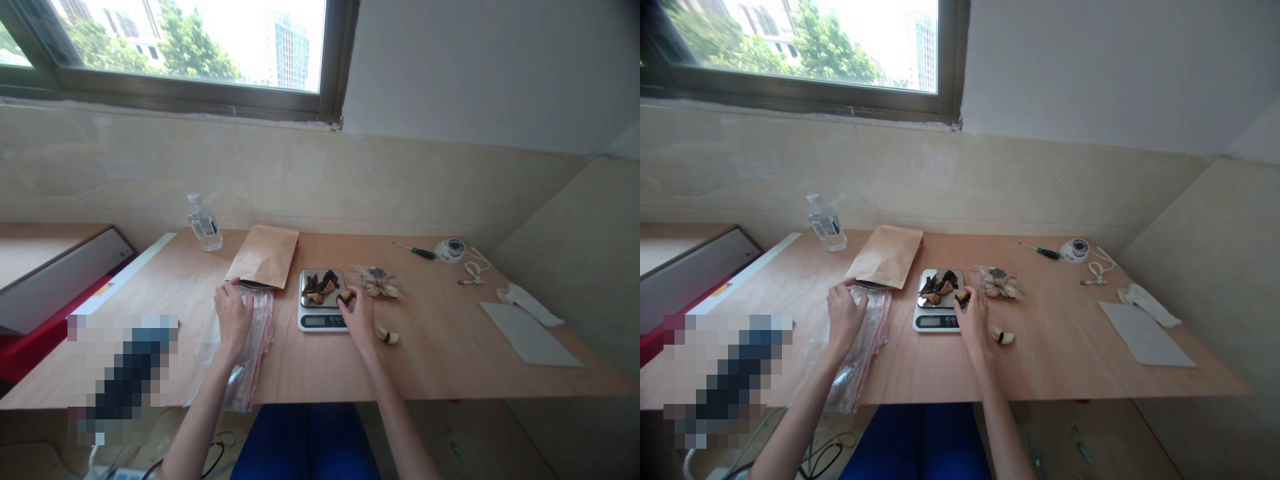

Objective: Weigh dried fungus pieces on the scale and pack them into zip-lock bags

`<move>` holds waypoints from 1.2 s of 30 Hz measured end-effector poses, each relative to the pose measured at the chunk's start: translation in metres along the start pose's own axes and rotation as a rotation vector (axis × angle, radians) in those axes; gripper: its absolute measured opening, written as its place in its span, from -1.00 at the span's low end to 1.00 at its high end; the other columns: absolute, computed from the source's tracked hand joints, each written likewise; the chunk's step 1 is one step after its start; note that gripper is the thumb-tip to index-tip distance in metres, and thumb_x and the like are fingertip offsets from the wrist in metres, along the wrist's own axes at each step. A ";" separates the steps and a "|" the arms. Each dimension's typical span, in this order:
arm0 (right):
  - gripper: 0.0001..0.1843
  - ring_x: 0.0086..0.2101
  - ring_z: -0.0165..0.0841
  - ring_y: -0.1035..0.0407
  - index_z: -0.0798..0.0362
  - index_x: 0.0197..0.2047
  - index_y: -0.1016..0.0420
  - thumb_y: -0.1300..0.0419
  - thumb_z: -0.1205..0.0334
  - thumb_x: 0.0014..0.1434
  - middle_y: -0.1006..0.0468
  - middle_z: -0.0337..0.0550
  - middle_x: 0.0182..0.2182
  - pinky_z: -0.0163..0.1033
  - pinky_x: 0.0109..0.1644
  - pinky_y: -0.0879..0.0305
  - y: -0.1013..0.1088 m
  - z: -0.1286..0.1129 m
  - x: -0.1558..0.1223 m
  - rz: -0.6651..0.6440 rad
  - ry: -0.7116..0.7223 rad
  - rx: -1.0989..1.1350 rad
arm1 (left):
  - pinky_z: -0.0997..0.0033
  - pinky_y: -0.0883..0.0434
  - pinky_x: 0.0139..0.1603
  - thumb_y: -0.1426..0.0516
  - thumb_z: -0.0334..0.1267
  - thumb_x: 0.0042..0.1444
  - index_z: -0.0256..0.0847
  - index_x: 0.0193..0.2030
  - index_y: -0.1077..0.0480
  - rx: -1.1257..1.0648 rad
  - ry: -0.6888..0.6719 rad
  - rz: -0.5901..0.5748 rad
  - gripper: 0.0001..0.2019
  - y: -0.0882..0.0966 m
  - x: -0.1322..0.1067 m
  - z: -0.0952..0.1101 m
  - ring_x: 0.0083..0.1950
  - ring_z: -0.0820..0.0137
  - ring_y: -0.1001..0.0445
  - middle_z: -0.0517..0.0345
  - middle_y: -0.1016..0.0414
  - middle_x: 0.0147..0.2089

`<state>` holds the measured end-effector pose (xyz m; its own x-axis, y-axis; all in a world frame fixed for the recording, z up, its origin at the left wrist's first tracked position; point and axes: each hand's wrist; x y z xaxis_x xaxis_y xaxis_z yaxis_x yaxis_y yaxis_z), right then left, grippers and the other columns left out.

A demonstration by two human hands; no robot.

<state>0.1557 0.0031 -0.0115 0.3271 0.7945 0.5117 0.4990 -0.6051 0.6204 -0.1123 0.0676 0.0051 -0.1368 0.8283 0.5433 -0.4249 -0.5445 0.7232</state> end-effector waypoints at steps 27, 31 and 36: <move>-0.52 0.27 -0.21 0.10 0.37 0.24 -0.09 0.19 0.34 0.31 -0.13 0.17 0.24 -0.04 0.29 -0.02 -0.064 -0.143 -0.015 -0.381 0.474 -0.004 | 0.51 -0.26 -0.37 -0.04 -0.15 0.17 -0.04 -0.16 -0.49 -0.083 -0.248 -0.088 -0.78 0.032 0.061 0.016 -0.30 0.41 -0.49 0.20 -0.56 -0.23; -0.57 0.16 -0.15 -0.14 0.43 0.14 -0.23 0.15 0.48 0.25 -0.33 0.30 0.09 -0.04 0.24 -0.09 -0.072 -0.152 -0.012 -0.417 0.494 -0.158 | 0.52 -0.29 -0.37 -0.04 -0.14 0.16 -0.05 -0.18 -0.51 -0.159 -0.178 -0.050 -0.77 0.037 0.063 0.020 -0.38 0.45 -0.47 0.22 -0.56 -0.26; -0.68 -0.16 -0.18 -0.42 0.22 -0.10 -0.42 0.10 0.53 0.21 -0.53 0.13 -0.21 -0.17 -0.15 -0.39 -0.060 -0.164 0.013 -0.541 0.378 -0.268 | 0.53 -0.31 -0.35 -0.03 -0.15 0.16 -0.07 -0.20 -0.52 -0.242 -0.160 -0.058 -0.75 0.039 0.055 0.027 -0.41 0.47 -0.45 0.23 -0.57 -0.27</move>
<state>-0.0017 0.0412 0.0550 -0.2357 0.9439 0.2313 0.2828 -0.1611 0.9455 -0.1118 0.0878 0.0747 0.0288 0.8152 0.5784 -0.6318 -0.4336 0.6425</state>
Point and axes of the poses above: each hand's wrist, its own x-axis towards the middle knuckle, its own y-axis out of the back of the hand, z = x × y
